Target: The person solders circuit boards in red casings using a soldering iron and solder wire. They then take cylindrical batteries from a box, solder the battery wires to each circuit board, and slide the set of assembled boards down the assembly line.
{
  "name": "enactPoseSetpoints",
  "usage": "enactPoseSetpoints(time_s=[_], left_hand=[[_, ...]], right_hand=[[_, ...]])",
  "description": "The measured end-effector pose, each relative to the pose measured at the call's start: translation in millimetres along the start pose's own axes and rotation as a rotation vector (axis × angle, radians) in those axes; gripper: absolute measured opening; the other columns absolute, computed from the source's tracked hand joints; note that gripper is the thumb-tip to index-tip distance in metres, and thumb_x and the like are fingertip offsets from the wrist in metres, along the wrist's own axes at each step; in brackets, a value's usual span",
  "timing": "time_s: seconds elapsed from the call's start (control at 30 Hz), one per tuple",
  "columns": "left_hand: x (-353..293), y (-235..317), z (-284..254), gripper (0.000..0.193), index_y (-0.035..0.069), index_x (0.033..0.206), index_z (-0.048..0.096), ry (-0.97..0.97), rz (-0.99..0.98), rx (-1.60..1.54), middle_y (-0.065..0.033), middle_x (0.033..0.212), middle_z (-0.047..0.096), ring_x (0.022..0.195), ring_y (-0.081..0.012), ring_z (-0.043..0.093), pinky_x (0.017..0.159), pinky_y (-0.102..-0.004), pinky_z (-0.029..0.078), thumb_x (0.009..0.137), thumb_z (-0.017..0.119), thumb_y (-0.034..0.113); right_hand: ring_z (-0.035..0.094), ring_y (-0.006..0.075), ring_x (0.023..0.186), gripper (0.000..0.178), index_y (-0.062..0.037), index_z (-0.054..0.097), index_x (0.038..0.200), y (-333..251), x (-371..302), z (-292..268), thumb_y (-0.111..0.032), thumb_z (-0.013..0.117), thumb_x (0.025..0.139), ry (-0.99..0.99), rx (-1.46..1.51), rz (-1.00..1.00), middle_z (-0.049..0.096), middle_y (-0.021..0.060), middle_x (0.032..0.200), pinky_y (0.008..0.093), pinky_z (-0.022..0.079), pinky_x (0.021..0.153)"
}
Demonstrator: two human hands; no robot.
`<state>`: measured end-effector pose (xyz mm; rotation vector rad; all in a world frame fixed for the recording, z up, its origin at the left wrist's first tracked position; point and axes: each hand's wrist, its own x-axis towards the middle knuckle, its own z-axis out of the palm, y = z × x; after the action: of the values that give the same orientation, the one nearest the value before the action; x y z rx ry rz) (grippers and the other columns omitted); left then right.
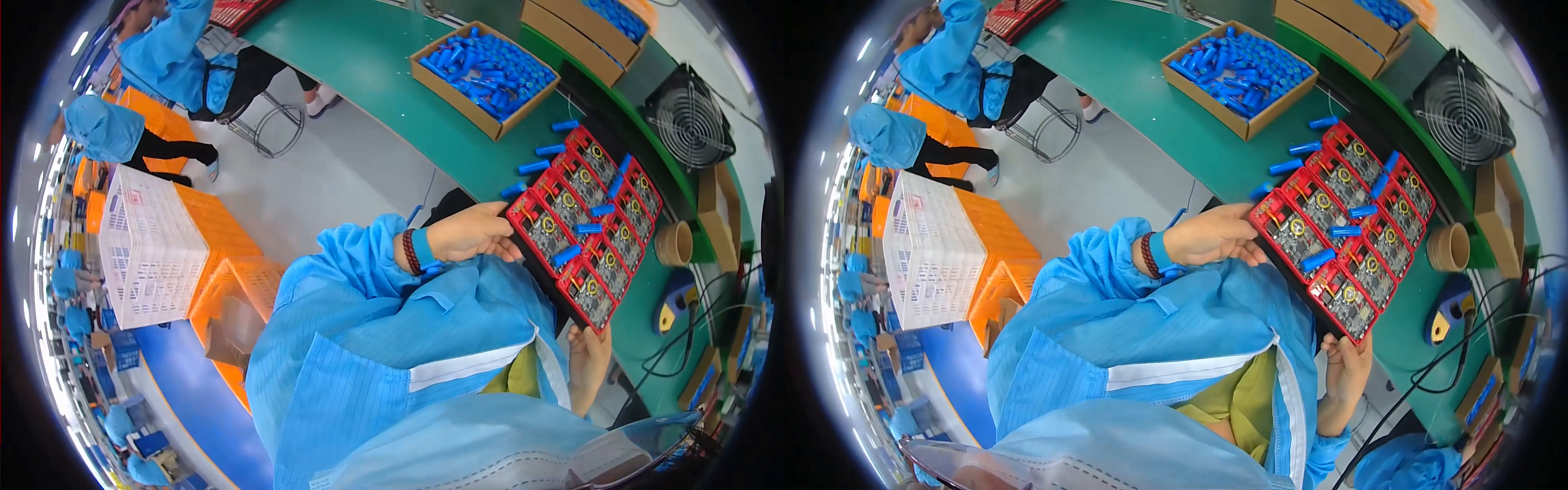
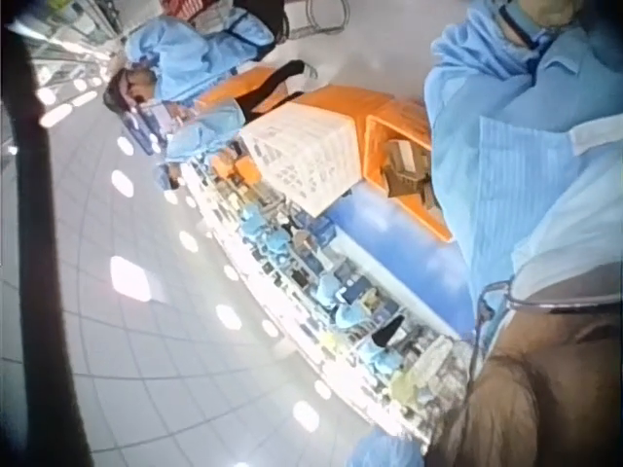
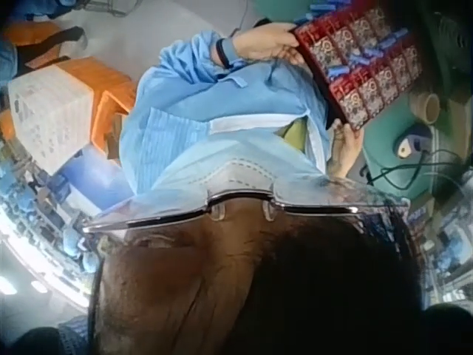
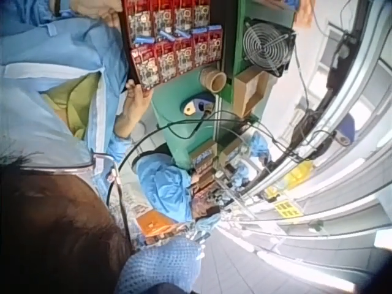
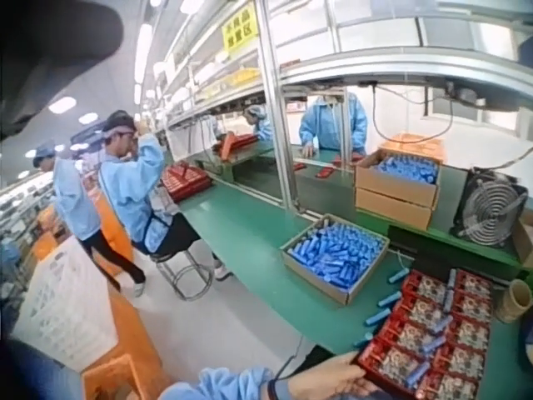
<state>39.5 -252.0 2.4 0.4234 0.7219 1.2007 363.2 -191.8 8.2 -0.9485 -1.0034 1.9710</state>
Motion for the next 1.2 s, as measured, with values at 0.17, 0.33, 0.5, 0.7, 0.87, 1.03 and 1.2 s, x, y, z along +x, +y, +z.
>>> enactPoseSetpoints(time_s=[0.17,0.33,0.5,0.7,0.87,1.03,1.2], left_hand=[[5.1,2.0,-2.4,0.037,0.003,0.127,0.043,-0.002,0.056,0.08,-0.0104,0.109,0.059,0.084,-0.0169,0.063,0.077,-0.0298,0.052,0.094,0.05,0.017],[30.0,11.2,-13.3,0.031,-0.002,0.12,0.046,0.013,0.061,0.111,-0.0135,0.106,0.06,0.082,-0.0209,0.064,0.076,-0.0316,0.053,0.09,0.048,0.007],[60.4,-2.0,-31.8,0.042,-0.004,0.128,0.036,0.072,0.284,0.173,-0.0155,0.103,0.058,0.079,-0.023,0.063,0.07,-0.0332,0.055,0.089,0.048,0.003],[60.7,-31.7,-33.6,0.041,-0.002,0.129,0.039,0.246,0.636,0.463,-0.0117,0.106,0.049,0.09,-0.0201,0.057,0.079,-0.0308,0.051,0.091,0.049,0.006],[59.0,-43.9,-39.3,0.015,-0.001,0.101,0.056,0.137,0.559,0.474,-0.0045,0.087,0.054,0.077,-0.0108,0.055,0.069,-0.0234,0.047,0.09,0.05,0.007],[59.2,-35.0,-30.2,0.012,0.001,0.098,0.058,0.105,0.529,0.57,-0.0029,0.086,0.055,0.074,-0.0085,0.052,0.066,-0.0218,0.045,0.091,0.05,0.008],[59.0,-34.8,-33.4,0.012,0.002,0.097,0.057,0.064,0.477,0.587,-0.0024,0.084,0.055,0.073,-0.0079,0.052,0.065,-0.0218,0.045,0.091,0.05,0.009]], right_hand=[[0.066,0.0186,0.079,0.046,0.0013,0.036,0.13,-0.5,1.2,8.0,-0.001,0.054,0.087,0.033,0.01,-0.02,0.061,0.0128,0.105,0.0254,0.053,0.06],[0.066,0.0233,0.087,0.034,-0.0017,0.046,0.12,18.2,8.8,-3.3,0.001,0.054,0.087,0.126,0.17,-0.063,0.061,0.0112,0.106,0.0275,0.054,0.064],[0.059,0.0332,0.102,0.035,-0.0002,0.045,0.121,36.5,40.4,3.0,0.004,0.049,0.086,0.134,0.267,-0.097,0.058,0.0146,0.11,0.0371,0.051,0.085],[0.06,0.0348,0.099,0.031,0.0035,0.044,0.116,46.9,74.4,2.1,0.008,0.043,0.086,0.173,0.335,-0.269,0.057,0.0179,0.109,0.0387,0.054,0.085],[0.056,0.0366,0.105,0.03,0.0047,0.042,0.115,46.1,128.1,-1.2,0.012,0.038,0.087,0.209,0.504,-0.338,0.053,0.0213,0.113,0.0431,0.053,0.091],[0.055,0.0421,0.104,0.028,0.0074,0.038,0.112,37.3,201.3,41.8,0.015,0.034,0.086,0.184,0.676,-0.334,0.048,0.0258,0.115,0.0512,0.048,0.097],[0.057,0.0329,0.107,0.026,0.0007,0.049,0.115,27.7,254.6,95.1,-0.007,0.05,0.09,0.143,-0.21,-0.377,0.058,0.0174,0.111,0.0389,0.05,0.089]])
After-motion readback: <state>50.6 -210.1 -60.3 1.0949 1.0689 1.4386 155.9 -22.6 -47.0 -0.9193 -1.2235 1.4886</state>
